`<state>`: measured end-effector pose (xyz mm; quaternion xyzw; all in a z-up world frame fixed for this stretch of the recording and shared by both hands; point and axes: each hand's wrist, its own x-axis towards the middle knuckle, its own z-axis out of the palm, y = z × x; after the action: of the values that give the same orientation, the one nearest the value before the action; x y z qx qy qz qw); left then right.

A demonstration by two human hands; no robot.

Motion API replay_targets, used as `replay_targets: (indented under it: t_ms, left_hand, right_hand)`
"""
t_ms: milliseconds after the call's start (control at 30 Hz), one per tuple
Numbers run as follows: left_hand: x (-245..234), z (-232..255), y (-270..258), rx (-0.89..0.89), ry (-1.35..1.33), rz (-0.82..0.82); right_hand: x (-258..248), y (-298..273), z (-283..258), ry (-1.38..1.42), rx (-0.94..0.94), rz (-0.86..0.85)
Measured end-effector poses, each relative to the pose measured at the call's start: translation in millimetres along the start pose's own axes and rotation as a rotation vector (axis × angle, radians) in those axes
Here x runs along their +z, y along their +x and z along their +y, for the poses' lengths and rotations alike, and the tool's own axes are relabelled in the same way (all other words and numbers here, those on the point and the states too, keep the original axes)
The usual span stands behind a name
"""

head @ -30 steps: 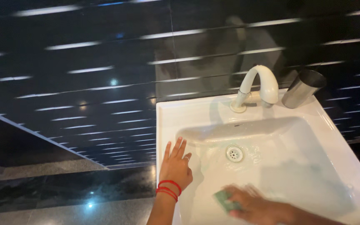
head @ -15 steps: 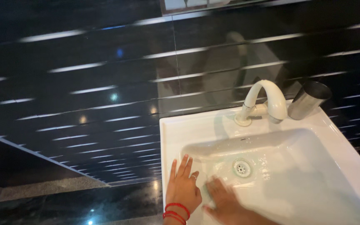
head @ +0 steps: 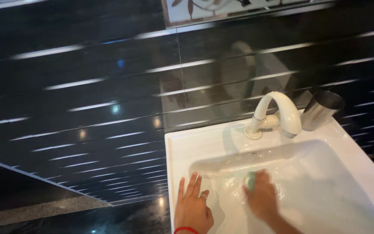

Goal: The person rinses a metal cup, then uses a green sponge to scrub the white bathroom sink basin and faucet area. The person repeatedly wets the sponge and scrubs the sink surface throughout the clip.

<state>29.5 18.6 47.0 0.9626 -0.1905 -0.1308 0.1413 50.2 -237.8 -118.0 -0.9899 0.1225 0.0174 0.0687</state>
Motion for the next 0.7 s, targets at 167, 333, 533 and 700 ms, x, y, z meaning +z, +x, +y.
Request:
replay_targets:
  t_ms: [167,333,533,700]
  left_hand:
    - [7,-4,1,0.052,-0.035,0.103]
    - [4,0,-2,0.007,0.012,0.007]
    - [-2,4,-1,0.0,0.029,0.028]
    - [-2,6,-2,0.01,0.047,0.085]
  right_hand:
    - [-1,-31,-90,0.444,-0.398,-0.293]
    - [-10,-2,-48,0.169,-0.632,-0.22]
    - [-4,39,101,-0.252,-0.105,-0.064]
    - [-17,29,162,-0.44,-0.012,-0.012]
